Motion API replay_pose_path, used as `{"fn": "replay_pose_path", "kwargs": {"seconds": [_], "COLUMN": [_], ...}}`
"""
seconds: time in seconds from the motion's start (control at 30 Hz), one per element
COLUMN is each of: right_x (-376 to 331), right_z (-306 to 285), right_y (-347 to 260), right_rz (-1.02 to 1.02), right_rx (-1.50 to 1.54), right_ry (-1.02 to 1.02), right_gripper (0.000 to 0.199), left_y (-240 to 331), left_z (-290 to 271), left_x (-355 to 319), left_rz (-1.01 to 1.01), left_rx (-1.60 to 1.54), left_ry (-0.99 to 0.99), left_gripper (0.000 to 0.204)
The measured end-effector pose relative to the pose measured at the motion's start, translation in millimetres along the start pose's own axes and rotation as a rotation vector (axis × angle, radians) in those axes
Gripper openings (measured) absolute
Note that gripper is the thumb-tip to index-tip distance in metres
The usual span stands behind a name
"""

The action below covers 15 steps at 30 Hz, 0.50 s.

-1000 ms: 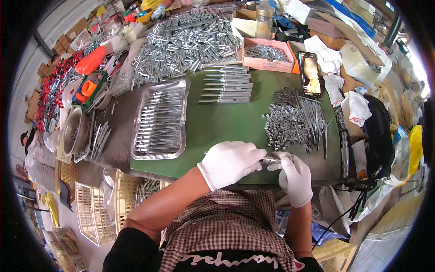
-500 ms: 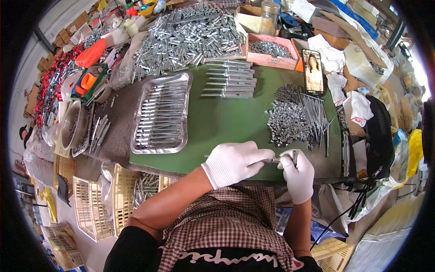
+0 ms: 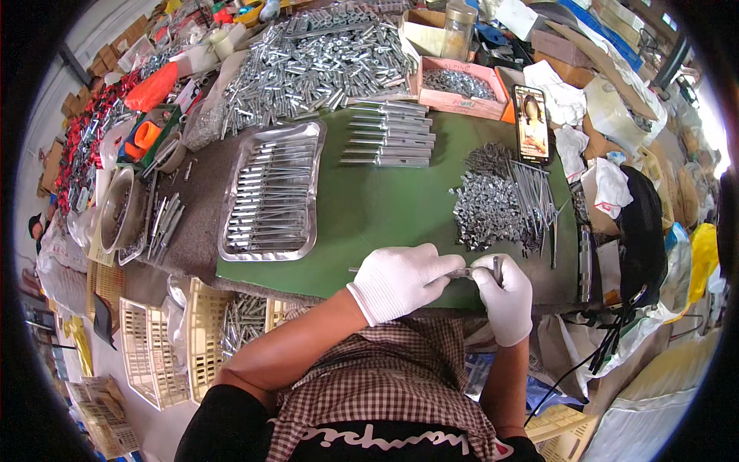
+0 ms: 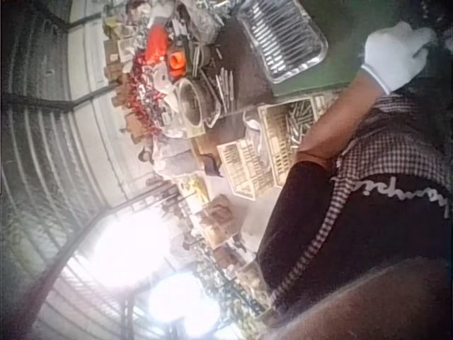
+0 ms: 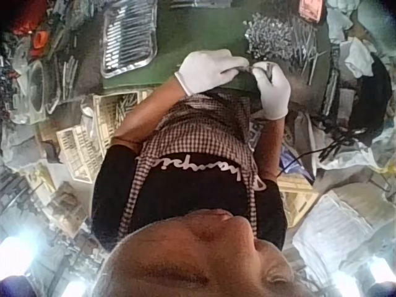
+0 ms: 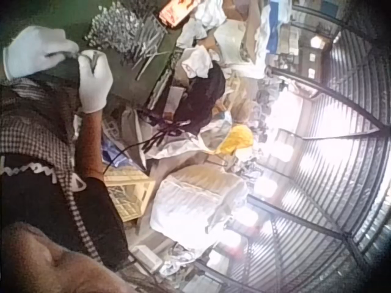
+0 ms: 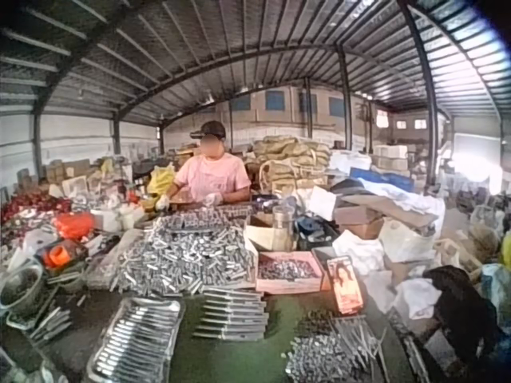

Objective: The person assembles metal hardware by hand, inserting metal rods and small fittings into metal tubular casings.

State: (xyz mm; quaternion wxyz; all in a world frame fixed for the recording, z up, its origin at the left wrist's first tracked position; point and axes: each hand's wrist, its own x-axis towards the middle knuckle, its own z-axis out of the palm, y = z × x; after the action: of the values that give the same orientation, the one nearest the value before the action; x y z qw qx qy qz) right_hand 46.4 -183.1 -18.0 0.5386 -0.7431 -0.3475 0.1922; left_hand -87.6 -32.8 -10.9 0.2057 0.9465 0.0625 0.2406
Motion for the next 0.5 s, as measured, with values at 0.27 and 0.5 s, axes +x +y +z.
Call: {"fn": "replay_pose_path", "kwargs": {"seconds": [0.27,0.5], "right_x": [57,115], "right_z": [-14,12], "right_y": [-4,-14], "right_rz": [-0.370,-0.220], "right_rx": [-0.429,-0.917], "right_ry": [0.086,-0.017], "right_gripper": [0.013,0.023], "left_y": [13,12], "left_z": [0,8], "left_x": [-3,-5], "left_rz": [-0.076,-0.077], "left_rx": [0.260,0.271], "left_ry": [-0.170,-0.125], "left_gripper": [0.019,0.021]}}
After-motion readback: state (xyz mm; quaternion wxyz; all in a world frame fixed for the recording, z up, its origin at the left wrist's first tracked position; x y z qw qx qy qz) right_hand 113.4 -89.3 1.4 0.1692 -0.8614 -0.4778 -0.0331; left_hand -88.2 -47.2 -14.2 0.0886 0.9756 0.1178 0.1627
